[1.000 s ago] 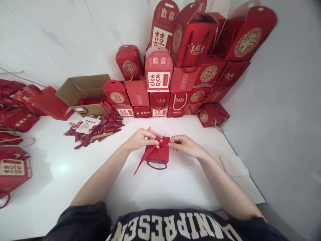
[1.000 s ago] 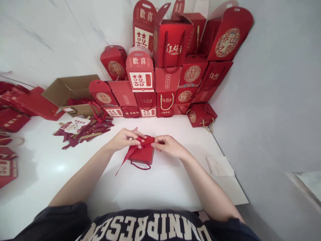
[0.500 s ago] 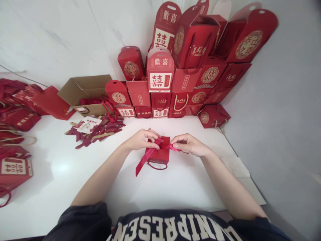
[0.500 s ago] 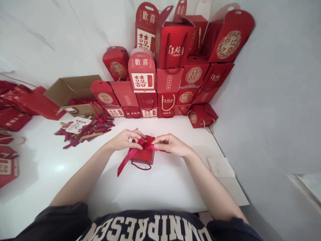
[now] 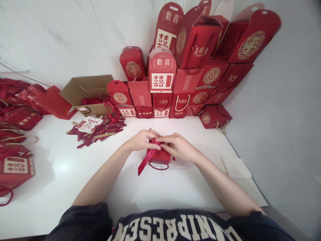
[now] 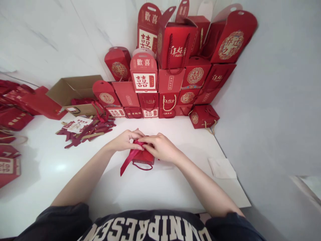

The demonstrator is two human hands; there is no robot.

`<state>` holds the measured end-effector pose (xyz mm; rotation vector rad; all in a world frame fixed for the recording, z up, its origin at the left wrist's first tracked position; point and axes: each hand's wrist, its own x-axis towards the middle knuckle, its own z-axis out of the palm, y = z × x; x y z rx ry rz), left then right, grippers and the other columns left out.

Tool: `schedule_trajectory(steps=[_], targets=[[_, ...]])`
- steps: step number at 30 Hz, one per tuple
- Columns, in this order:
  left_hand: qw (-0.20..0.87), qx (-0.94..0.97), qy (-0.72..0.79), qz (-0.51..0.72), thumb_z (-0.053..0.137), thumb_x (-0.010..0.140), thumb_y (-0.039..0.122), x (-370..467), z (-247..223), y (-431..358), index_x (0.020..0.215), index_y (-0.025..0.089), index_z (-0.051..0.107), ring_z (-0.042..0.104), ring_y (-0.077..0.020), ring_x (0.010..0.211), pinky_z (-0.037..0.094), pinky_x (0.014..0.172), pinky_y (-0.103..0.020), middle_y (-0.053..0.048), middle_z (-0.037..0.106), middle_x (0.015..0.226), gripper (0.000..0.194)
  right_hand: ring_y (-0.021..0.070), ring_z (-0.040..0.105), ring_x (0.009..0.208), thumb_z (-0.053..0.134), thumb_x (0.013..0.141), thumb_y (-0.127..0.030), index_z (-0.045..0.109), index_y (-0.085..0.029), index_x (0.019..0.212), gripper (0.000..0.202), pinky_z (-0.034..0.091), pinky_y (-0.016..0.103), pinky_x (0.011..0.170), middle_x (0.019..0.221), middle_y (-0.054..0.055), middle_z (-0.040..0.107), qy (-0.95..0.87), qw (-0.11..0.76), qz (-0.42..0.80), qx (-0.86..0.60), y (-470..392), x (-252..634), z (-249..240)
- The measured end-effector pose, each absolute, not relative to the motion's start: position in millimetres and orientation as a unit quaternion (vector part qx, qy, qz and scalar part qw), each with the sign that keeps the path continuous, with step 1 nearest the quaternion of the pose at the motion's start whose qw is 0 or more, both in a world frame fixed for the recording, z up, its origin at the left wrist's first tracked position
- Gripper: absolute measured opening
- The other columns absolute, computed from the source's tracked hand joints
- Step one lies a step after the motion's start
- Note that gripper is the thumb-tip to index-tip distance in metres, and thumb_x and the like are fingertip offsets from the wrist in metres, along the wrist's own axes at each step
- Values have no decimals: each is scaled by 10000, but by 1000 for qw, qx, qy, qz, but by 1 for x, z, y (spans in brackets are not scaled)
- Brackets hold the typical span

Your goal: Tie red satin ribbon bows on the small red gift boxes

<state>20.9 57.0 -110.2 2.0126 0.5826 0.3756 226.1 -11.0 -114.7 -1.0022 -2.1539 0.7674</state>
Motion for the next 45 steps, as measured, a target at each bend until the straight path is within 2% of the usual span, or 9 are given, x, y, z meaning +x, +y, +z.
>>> schedule_trajectory(steps=[3, 7, 11, 16, 21, 26, 32, 40, 45], targets=[[478, 827, 253, 157, 655, 809, 369, 21, -112, 57, 840, 174, 724, 629, -184, 964, 176, 1154, -428, -66, 696, 980, 209, 122, 537, 594, 568, 874, -242, 611, -240, 1102, 232, 439, 284, 727, 685, -35, 614, -794, 346, 296, -402, -15, 226, -116], [451, 835, 276, 154, 668, 790, 378, 21, -115, 56, 831, 176, 678, 647, -156, 888, 28, 1179, -467, -31, 704, 933, 206, 157, 568, 781, 526, 907, -315, 601, -210, 927, 130, 457, 296, 745, 838, 24, 611, -708, 435, 290, -474, -17, 226, -128], [438, 833, 297, 160, 681, 770, 391, 22, -114, 53, 838, 173, 583, 614, -90, 663, 23, 1181, -479, 35, 681, 777, 249, 209, 556, 983, 563, 889, -367, 644, -221, 862, 169, 419, 386, 920, 972, 59, 605, -691, 444, 250, -513, -18, 220, -138], [399, 854, 298, 149, 676, 773, 373, 23, -106, 50, 829, 180, 572, 576, -79, 629, 9, 1178, -494, 88, 599, 638, 226, 232, 513, 1131, 590, 874, -360, 667, -237, 847, 148, 365, 438, 1011, 1149, 63, 582, -680, 449, 254, -521, -19, 210, -137], [473, 817, 294, 151, 589, 842, 394, 21, -105, 49, 808, 175, 498, 633, -113, 705, 190, 1136, -493, 19, 686, 745, 240, 208, 547, 1093, 551, 900, -287, 648, -225, 838, 131, 414, 392, 976, 1117, 68, 592, -676, 489, 278, -476, -19, 213, -142], [525, 787, 287, 153, 580, 849, 404, 19, -110, 51, 799, 164, 494, 622, -136, 759, 446, 891, -371, -14, 650, 768, 259, 205, 568, 1038, 543, 904, -280, 622, -222, 841, 117, 436, 381, 943, 1056, 70, 607, -663, 516, 280, -465, -22, 217, -149], [562, 763, 283, 150, 569, 865, 377, 19, -111, 51, 822, 156, 483, 561, -105, 701, 421, 648, -229, 3, 567, 767, 241, 208, 569, 1068, 644, 837, -285, 626, -220, 882, 81, 438, 388, 977, 1097, 82, 598, -676, 495, 330, -435, -24, 211, -144], [647, 706, 250, 143, 527, 902, 371, 19, -112, 51, 839, 157, 470, 663, -186, 867, 479, 806, -332, -81, 671, 866, 231, 199, 629, 1005, 612, 849, -217, 618, -232, 829, 26, 311, 491, 1088, 979, 40, 699, -713, 505, 266, -408, -16, 215, -151], [605, 731, 267, 168, 535, 894, 376, 22, -114, 52, 796, 142, 502, 585, -124, 745, 443, 730, -267, -23, 586, 805, 256, 190, 614, 1072, 551, 874, -183, 658, -277, 860, 144, 200, 513, 1147, 946, -5, 728, -807, 438, 180, -353, -10, 228, -150]])
